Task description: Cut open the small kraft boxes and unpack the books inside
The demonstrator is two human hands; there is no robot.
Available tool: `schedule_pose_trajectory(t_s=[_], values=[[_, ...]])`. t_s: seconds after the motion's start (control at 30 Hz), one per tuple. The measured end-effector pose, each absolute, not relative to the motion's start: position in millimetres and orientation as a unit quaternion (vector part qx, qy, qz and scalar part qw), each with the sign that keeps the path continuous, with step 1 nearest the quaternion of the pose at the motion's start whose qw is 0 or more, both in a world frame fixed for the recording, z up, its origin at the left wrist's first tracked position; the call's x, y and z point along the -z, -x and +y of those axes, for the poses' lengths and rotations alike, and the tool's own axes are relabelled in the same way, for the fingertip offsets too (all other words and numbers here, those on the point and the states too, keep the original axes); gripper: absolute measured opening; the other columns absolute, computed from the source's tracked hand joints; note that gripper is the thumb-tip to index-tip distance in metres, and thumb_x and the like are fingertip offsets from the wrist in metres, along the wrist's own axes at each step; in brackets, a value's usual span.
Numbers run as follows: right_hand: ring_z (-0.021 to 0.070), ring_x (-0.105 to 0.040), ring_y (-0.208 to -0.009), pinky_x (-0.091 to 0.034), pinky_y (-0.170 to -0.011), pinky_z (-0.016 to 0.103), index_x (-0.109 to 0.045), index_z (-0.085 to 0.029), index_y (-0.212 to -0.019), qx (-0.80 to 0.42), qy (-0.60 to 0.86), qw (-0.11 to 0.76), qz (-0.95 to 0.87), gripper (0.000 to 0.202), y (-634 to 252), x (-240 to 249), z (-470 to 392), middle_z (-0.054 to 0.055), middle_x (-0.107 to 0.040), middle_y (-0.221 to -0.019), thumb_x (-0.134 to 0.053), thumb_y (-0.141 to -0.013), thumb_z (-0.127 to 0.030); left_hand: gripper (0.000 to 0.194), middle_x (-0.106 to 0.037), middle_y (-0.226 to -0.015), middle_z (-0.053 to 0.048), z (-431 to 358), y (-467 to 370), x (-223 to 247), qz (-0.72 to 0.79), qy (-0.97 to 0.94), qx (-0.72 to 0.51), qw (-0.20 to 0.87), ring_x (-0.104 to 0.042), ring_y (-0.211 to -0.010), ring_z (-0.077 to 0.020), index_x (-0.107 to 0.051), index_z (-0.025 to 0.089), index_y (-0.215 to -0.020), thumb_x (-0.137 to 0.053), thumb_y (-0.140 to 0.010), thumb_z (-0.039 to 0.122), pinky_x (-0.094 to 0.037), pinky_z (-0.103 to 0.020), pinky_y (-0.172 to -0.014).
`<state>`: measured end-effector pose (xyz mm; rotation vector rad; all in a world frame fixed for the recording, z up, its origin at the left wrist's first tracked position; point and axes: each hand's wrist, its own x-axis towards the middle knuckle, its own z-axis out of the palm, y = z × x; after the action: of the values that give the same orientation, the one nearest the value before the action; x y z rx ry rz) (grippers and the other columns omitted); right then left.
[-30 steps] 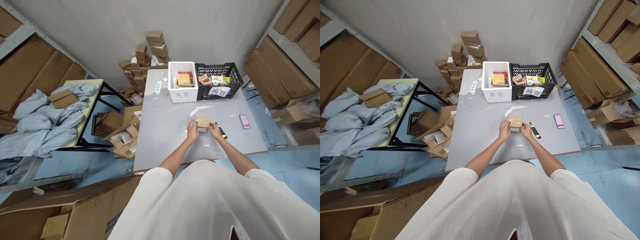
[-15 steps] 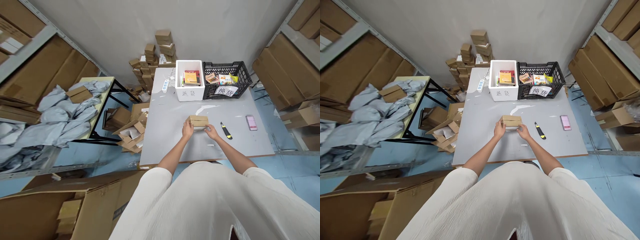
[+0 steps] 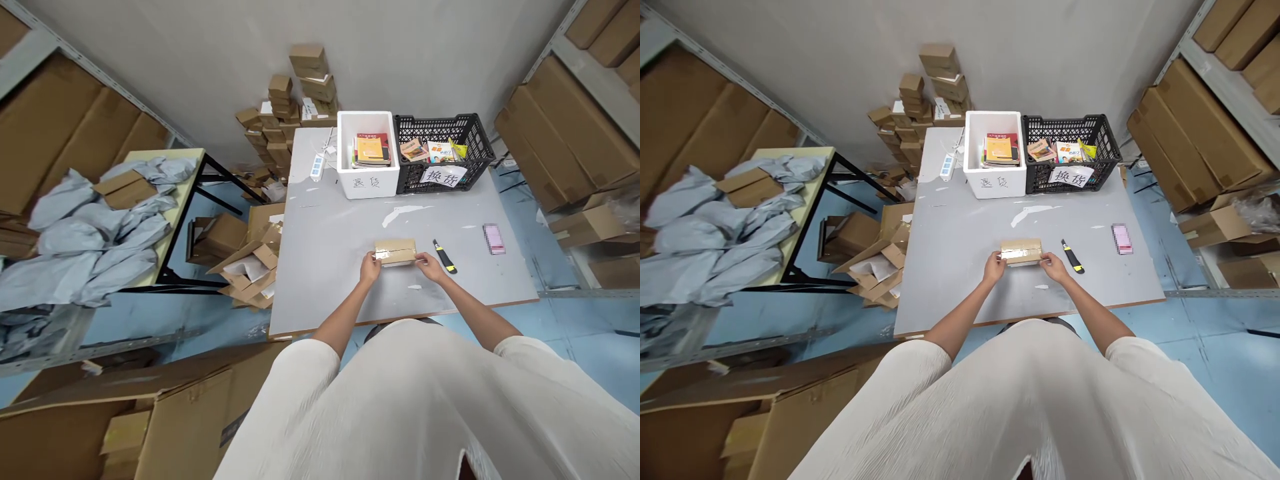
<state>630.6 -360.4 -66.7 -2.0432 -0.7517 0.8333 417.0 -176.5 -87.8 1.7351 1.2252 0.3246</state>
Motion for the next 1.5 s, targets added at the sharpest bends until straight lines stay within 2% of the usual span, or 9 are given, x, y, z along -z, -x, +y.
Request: schedule_pose_trajectory(t_s=[0.27,0.5,0.73,0.87,1.0,1.2,1.27,1.37,1.5], values=[[0.0269,-0.074,-0.105,-0.058,-0.104,0.046,-0.076,-0.022,-0.111,-0.271,0.881,0.309,-0.235,0.030,-694.4,78.8,-389.6,0.008,-0.079,-0.111,-0.065,-0.084,-0.028,0.038,-0.076,-0.115,-0.010,-176.9,-417.1,88.6,0.524,-0.680,-0.127,0.497,-0.074,-0.100,-0.0245,-0.068,0.021,-0.132,-0.066,-0.094,0.021,-0.057,-0.042,-0.102],[0.0398,-0.064,-0.132,-0.052,-0.109,0.051,-0.068,-0.019,-0.143,-0.257,0.929,0.109,-0.241,0.056,-722.4,98.4,-396.4,0.023,-0.066,-0.142,-0.071,-0.089,-0.032,0.041,-0.076,-0.123,-0.013,-183.0,-414.5,90.2,0.541,-0.678,-0.129,0.480,-0.075,-0.104,-0.0256,-0.068,0.020,-0.137,-0.065,-0.096,0.023,-0.058,-0.044,-0.105],[0.0398,-0.058,-0.136,-0.049,-0.109,0.051,-0.055,-0.017,-0.153,-0.240,0.924,0.048,-0.293,0.059,-722.6,118.4,-401.1,0.025,-0.060,-0.146,-0.066,-0.098,-0.035,0.044,-0.078,-0.125,-0.014,-184.4,-408.0,92.0,0.549,-0.680,-0.126,0.470,-0.075,-0.111,-0.0275,-0.070,0.020,-0.140,-0.067,-0.097,0.028,-0.059,-0.045,-0.108],[0.0391,-0.057,-0.137,-0.050,-0.107,0.047,-0.055,-0.018,-0.154,-0.246,0.923,0.060,-0.290,0.061,-724.8,120.6,-409.7,0.023,-0.060,-0.147,-0.066,-0.095,-0.030,0.045,-0.078,-0.128,-0.015,-186.2,-406.9,92.0,0.550,-0.678,-0.129,0.470,-0.075,-0.111,-0.0273,-0.069,0.020,-0.142,-0.065,-0.099,0.029,-0.059,-0.044,-0.107],[0.0360,-0.063,-0.130,-0.053,-0.104,0.044,-0.057,-0.017,-0.153,-0.263,0.922,0.141,-0.248,0.064,-729.3,113.3,-408.3,0.022,-0.065,-0.144,-0.066,-0.091,-0.029,0.045,-0.078,-0.127,-0.014,-185.9,-407.4,91.2,0.547,-0.674,-0.132,0.479,-0.076,-0.106,-0.0267,-0.069,0.019,-0.143,-0.064,-0.099,0.028,-0.060,-0.043,-0.104],[0.0264,-0.074,-0.092,-0.060,-0.089,0.038,-0.068,-0.016,-0.138,-0.294,0.869,0.305,-0.257,0.049,-726.3,73.7,-375.2,0.010,-0.078,-0.106,-0.045,-0.099,-0.035,0.044,-0.078,-0.122,-0.013,-182.3,-408.4,92.2,0.531,-0.673,-0.142,0.495,-0.076,-0.106,-0.0265,-0.070,0.019,-0.140,-0.066,-0.097,0.026,-0.060,-0.043,-0.104],[0.0251,-0.072,-0.082,-0.060,-0.083,0.038,-0.069,-0.019,-0.137,-0.304,0.848,0.317,-0.297,0.048,-717.7,53.2,-360.6,0.006,-0.078,-0.096,-0.042,-0.103,-0.039,0.048,-0.077,-0.124,-0.013,-183.1,-409.3,93.6,0.526,-0.671,-0.149,0.502,-0.076,-0.104,-0.0254,-0.067,0.020,-0.145,-0.066,-0.097,0.026,-0.060,-0.043,-0.104],[0.0261,-0.074,-0.097,-0.059,-0.092,0.039,-0.072,-0.024,-0.138,-0.285,0.801,0.303,-0.431,0.042,-696.9,23.0,-340.1,0.007,-0.081,-0.112,-0.053,-0.105,-0.043,0.058,-0.070,-0.138,-0.015,-184.4,-411.4,95.9,0.500,-0.682,-0.183,0.502,-0.075,-0.107,-0.0244,-0.060,0.022,-0.155,-0.066,-0.097,0.028,-0.060,-0.043,-0.104],[0.0297,-0.071,-0.118,-0.057,-0.102,0.040,-0.077,-0.031,-0.138,-0.266,0.749,0.206,-0.571,0.037,-664.3,-1.7,-317.7,0.007,-0.078,-0.131,-0.061,-0.106,-0.041,0.059,-0.062,-0.148,-0.015,-180.3,-415.1,99.1,0.436,-0.703,-0.207,0.522,-0.069,-0.124,-0.0267,-0.062,0.026,-0.155,-0.067,-0.097,0.031,-0.060,-0.042,-0.104]])
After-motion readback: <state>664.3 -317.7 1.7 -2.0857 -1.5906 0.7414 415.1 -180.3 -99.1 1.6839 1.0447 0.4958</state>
